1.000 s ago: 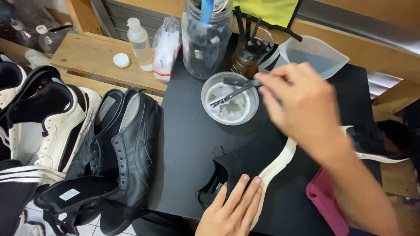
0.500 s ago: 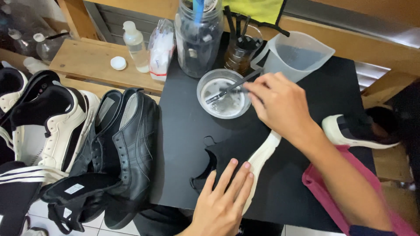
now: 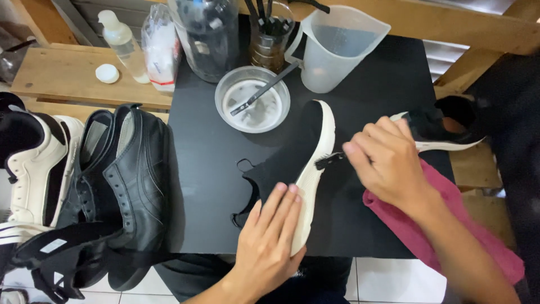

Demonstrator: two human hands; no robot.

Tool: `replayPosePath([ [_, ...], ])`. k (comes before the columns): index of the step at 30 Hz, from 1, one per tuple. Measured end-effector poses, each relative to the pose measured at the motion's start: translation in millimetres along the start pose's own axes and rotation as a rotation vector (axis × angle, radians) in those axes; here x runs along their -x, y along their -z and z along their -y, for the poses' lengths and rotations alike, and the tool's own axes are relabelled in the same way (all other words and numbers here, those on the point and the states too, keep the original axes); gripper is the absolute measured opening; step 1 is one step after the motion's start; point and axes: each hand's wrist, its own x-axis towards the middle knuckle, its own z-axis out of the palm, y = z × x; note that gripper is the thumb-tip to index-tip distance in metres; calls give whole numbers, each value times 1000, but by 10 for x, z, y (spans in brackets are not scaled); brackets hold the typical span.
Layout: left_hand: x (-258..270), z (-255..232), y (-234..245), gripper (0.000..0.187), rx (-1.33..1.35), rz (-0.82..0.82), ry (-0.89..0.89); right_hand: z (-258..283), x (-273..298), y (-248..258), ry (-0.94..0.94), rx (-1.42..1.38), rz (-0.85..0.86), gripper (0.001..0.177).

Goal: The person cleans a black and white sneaker by scrubbing the white sole with a small brush dipped in a cleaning solution. They hold the shoe steady with one hand while scrubbing with the other, then wipe the sole with a pink cloth.

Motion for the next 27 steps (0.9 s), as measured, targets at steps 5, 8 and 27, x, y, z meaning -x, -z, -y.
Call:
replayPosePath([
  [5,-50,-34,58,84,-10,-20,1,-224,-70,-201,128,220,-292,40],
  [8,-61,-69,42,79,-46,-38,-5,-233,-132,-241,176,288,-414,40],
  [27,-45,-166,-58,72,-127,-43,-14,-51,-202,-312,345,115,-405,22],
])
